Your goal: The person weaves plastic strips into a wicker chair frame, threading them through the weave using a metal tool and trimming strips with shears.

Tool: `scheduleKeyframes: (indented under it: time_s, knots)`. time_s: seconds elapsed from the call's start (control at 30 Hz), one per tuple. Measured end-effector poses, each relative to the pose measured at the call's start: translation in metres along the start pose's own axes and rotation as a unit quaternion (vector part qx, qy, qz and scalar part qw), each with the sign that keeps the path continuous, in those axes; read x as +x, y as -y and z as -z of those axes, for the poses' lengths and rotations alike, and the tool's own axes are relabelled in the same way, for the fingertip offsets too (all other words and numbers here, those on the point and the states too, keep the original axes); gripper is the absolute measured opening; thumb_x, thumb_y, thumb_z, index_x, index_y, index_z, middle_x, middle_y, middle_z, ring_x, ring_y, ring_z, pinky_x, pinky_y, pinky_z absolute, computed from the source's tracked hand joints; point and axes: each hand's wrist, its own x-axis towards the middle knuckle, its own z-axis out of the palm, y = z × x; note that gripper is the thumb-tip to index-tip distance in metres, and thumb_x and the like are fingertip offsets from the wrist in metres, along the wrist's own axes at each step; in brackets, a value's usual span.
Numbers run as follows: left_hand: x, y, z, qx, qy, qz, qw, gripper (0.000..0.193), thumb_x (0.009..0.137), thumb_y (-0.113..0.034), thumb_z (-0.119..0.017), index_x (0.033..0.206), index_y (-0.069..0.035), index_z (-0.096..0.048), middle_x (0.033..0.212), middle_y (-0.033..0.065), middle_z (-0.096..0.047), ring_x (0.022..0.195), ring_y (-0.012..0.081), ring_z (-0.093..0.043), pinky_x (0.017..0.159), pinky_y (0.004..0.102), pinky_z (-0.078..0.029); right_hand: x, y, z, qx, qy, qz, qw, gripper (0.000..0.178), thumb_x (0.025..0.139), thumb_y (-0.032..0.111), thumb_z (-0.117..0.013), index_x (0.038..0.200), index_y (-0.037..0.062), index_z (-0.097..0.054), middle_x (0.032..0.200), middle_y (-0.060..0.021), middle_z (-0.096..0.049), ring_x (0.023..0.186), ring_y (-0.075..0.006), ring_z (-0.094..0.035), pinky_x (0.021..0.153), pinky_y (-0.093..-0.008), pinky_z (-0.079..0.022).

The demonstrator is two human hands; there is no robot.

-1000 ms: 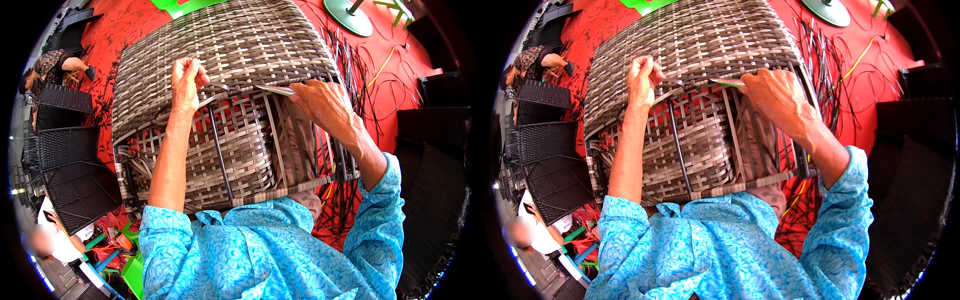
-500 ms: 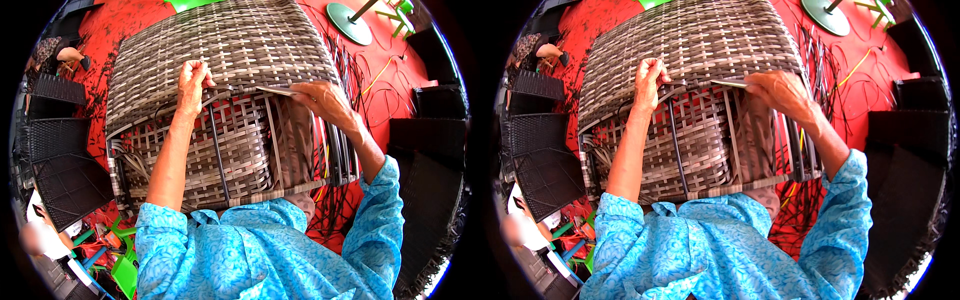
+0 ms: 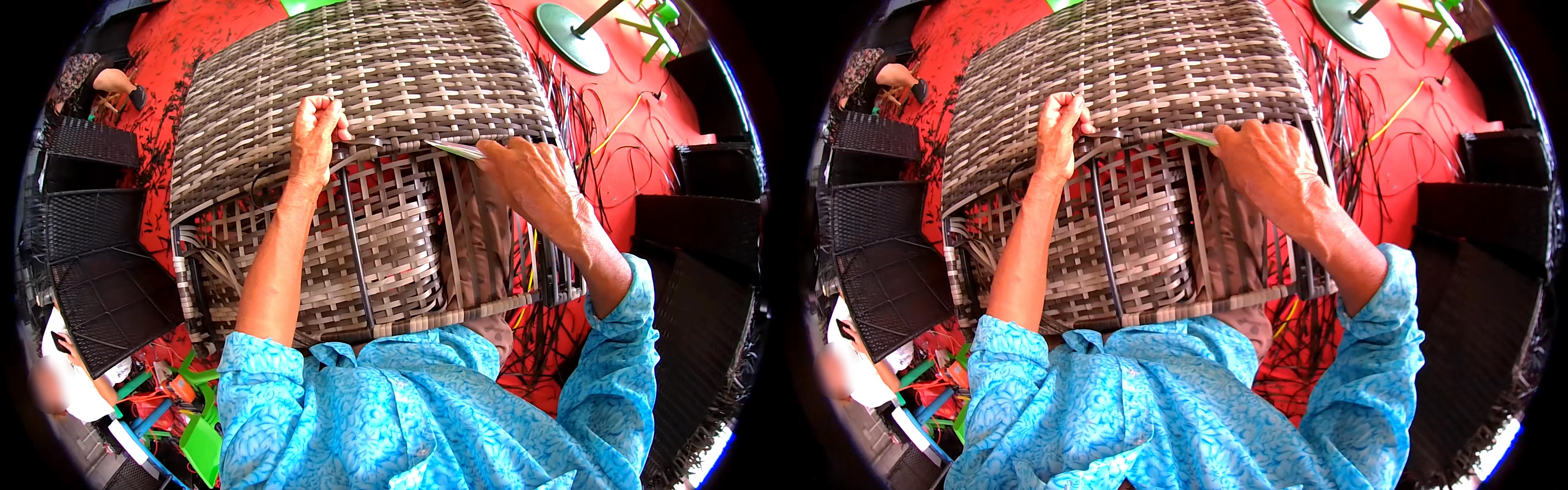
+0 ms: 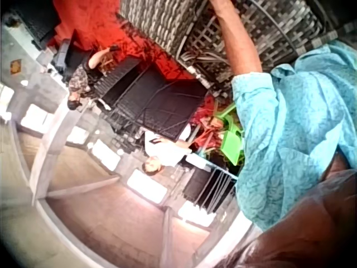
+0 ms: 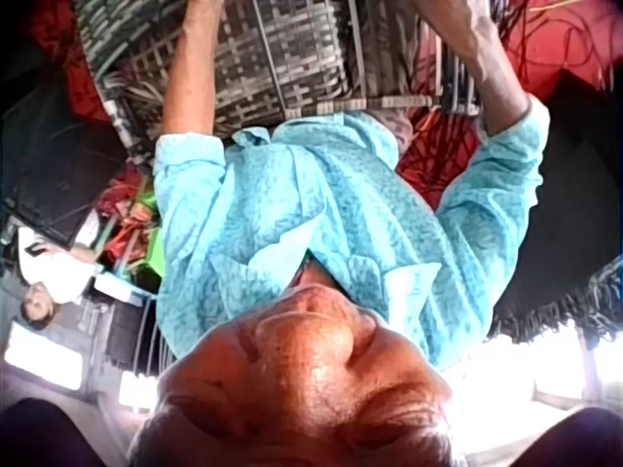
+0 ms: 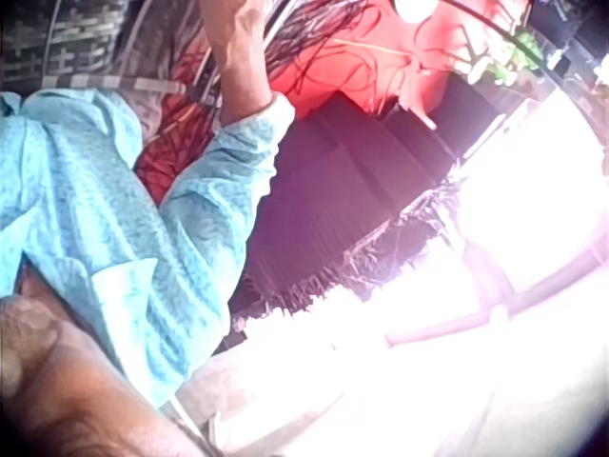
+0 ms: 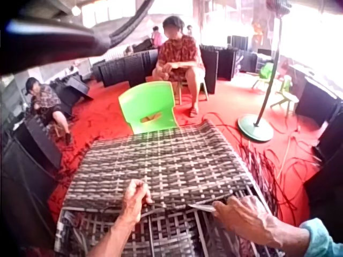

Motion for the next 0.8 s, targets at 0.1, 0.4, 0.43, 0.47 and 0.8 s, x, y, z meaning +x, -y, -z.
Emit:
scheduleKeyframes:
  time_s: [0.1,0.4,0.43,0.47,0.8]
  knots:
    - [-0.002,0.0,0.001,0.003,0.001,-0.002,1.0,0.016,0.089,-0.018,-0.055,0.09,-0.007,-0.044,0.068,0.0022,-0.052,0.054,0.0083,-0.048,0.054,0.0228,-0.046,0.003,0.009,0.001,-0.021,-0.031,0.014,0.999,0.022,0.088,0.025,-0.05,0.104,0.0109,-0.056,0.073,-0.0126,-0.056,0.067,-0.0323,-0.057,0.061,-0.0443,-0.043]
    - [-0.002,0.0,0.005,0.019,0.011,-0.01,1.0,0.015,0.089,-0.018,-0.055,0.091,-0.007,-0.045,0.069,0.0019,-0.051,0.055,0.008,-0.047,0.055,0.0224,-0.045,0.01,-0.037,-0.056,0.187,-0.083,0.057,0.977,0.026,0.084,0.022,-0.059,0.106,0.0082,-0.061,0.094,-0.0117,-0.064,0.083,-0.028,-0.062,0.071,-0.0345,-0.05]
    - [-0.003,0.0,0.004,0.018,0.013,-0.006,1.0,0.015,0.089,-0.018,-0.056,0.091,-0.008,-0.046,0.069,0.0016,-0.051,0.055,0.0081,-0.047,0.056,0.0231,-0.046,0.012,-0.04,-0.06,0.187,-0.082,0.059,0.977,0.026,0.084,0.022,-0.059,0.106,0.0082,-0.061,0.094,-0.0117,-0.064,0.083,-0.028,-0.062,0.071,-0.0345,-0.05]
    - [-0.002,0.001,0.004,0.019,0.011,-0.006,1.0,0.015,0.089,-0.018,-0.056,0.091,-0.008,-0.046,0.069,0.0016,-0.051,0.055,0.0081,-0.047,0.056,0.0231,-0.046,0.013,-0.044,-0.063,0.202,-0.093,0.072,0.972,0.026,0.084,0.022,-0.059,0.106,0.008,-0.061,0.095,-0.0115,-0.064,0.082,-0.028,-0.062,0.071,-0.0346,-0.05]
    - [0.001,0.002,-0.016,0.033,0.007,0.002,0.999,0.015,0.089,-0.018,-0.056,0.09,-0.006,-0.046,0.069,0.0021,-0.052,0.054,0.0072,-0.047,0.053,0.0214,-0.044,0.038,-0.084,-0.056,0.064,-0.15,0.187,0.969,0.023,0.082,0.031,-0.058,0.101,0.0185,-0.064,0.068,-0.006,-0.055,0.06,-0.0267,-0.058,0.053,-0.0383,-0.047]
